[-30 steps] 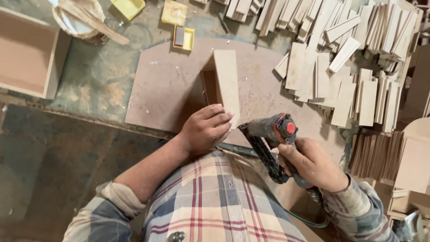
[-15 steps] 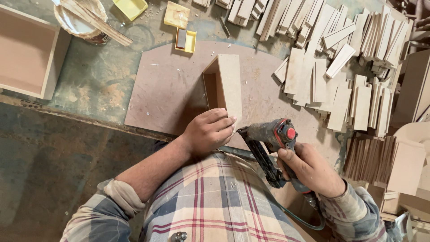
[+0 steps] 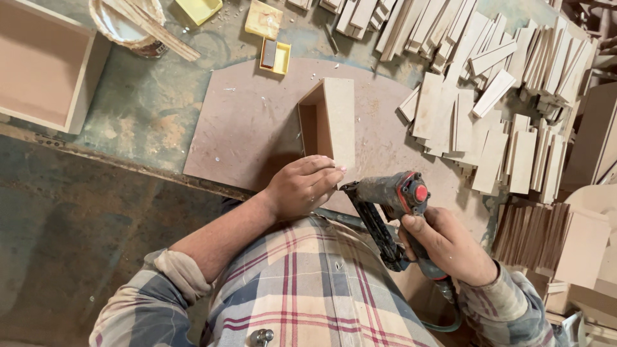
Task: The person assembles small wooden boxes by applying glue to the edges of thin wooden panels and joining them with a pneumatic nail gun. They repeatedly align panels, fasten them, and place completed boxes into a nearby cardboard box.
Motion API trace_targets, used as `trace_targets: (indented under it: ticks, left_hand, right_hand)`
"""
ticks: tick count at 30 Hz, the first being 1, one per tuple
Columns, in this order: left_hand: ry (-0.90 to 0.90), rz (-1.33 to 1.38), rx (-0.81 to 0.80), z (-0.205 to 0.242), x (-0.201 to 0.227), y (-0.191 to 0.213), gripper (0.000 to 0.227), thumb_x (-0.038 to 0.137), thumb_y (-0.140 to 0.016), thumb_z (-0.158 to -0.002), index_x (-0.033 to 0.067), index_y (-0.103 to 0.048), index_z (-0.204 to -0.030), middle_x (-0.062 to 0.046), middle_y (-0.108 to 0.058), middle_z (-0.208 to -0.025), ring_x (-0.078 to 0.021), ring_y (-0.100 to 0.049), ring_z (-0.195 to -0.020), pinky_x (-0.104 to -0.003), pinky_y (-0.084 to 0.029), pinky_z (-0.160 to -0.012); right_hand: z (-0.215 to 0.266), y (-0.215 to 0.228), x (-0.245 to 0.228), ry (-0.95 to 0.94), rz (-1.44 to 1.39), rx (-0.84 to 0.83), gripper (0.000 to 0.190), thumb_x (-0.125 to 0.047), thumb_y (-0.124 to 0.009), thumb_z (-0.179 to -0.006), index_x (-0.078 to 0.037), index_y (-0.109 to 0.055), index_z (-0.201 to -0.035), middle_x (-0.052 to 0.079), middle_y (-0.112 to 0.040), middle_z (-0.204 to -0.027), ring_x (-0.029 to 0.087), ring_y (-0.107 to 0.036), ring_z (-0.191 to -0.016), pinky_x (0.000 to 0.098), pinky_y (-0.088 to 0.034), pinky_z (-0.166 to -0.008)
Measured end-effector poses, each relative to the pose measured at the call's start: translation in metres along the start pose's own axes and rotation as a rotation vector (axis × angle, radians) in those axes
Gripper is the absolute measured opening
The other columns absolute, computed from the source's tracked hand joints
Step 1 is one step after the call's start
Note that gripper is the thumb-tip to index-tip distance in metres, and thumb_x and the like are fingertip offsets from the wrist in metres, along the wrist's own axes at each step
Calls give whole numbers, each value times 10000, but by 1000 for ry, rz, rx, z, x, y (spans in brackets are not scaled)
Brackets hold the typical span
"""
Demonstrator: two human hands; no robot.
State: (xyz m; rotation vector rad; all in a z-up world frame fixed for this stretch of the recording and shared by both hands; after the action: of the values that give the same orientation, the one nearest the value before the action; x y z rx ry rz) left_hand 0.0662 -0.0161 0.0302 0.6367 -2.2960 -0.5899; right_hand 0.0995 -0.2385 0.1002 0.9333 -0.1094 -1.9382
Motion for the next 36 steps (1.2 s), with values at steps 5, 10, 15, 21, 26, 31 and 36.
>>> trace_targets:
  ticks: [5,10,15,21,26,31,36]
  left_hand:
    - [17,1,-44,4,-3,-6,392,136,-726,-892,61,-608,-1258,-61,-725,-1067,-226,-638,-1177,-384,-519,-1085]
    - [28,11,-30,7,-3,-8,416,137,-735,-882,67,-605,-1271,-61,-723,-1076,-227,-629,-1193,-384,-520,-1084]
    - [40,4,-42,6,-6,-11,416,136,-735,-882,76,-610,-1274,-55,-719,-1095,-225,-626,-1200,-383,-517,-1090]
    - [159,13,20,14,-4,14,564,254,-785,-846,63,-551,-1323,-109,-669,-1216,-259,-598,-1213,-426,-458,-1108]
    - [755,74,219,46,-42,36,1146,383,-886,-682,-98,-231,-1490,-375,-460,-1384,-477,-471,-1280,-506,-421,-1044]
    - [984,274,203,94,-98,0,1053,188,-732,-764,-41,-124,-1593,-311,-495,-1422,-411,-543,-1273,-470,-465,-1050]
    - [1209,1263,422,161,-145,-95,885,78,-593,-830,22,-243,-1640,-145,-564,-1273,-206,-550,-1072,-339,-488,-924]
  right_hand:
    - [-1,-2,-5,32,-3,-10,517,-371,-532,-1004,27,-670,-704,57,-635,-555,144,-571,-495,322,-482,-470]
    - [0,-2,-13,42,76,2,534,-370,-541,-1000,32,-661,-670,69,-623,-543,152,-540,-486,334,-449,-464]
    - [1,4,0,34,31,1,492,-347,-535,-1007,28,-664,-715,64,-641,-560,151,-574,-494,330,-478,-476]
    - [-18,39,69,75,-63,172,390,-318,-539,-1025,18,-645,-858,64,-637,-628,165,-580,-498,366,-502,-461]
    - [-109,36,139,32,693,612,475,-512,-676,-962,-49,-673,-1072,223,-703,-794,427,-673,-720,528,-547,-647]
    - [-135,16,158,321,777,805,549,-432,-738,-837,-113,-611,-1266,246,-728,-1053,446,-709,-908,507,-580,-711]
    - [-124,-35,118,591,-145,329,604,-166,-703,-932,-66,-485,-1486,155,-715,-1227,235,-717,-1052,386,-593,-849]
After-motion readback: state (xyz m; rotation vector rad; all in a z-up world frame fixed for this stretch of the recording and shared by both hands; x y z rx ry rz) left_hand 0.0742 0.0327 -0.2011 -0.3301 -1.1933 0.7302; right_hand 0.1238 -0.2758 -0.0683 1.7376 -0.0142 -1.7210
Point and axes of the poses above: each hand's wrist, its own z-axis away from the middle knuckle, its own y-axis out of the back of the hand, x = y × z, the point moved 8 cm from there along -z, towards the middle knuckle
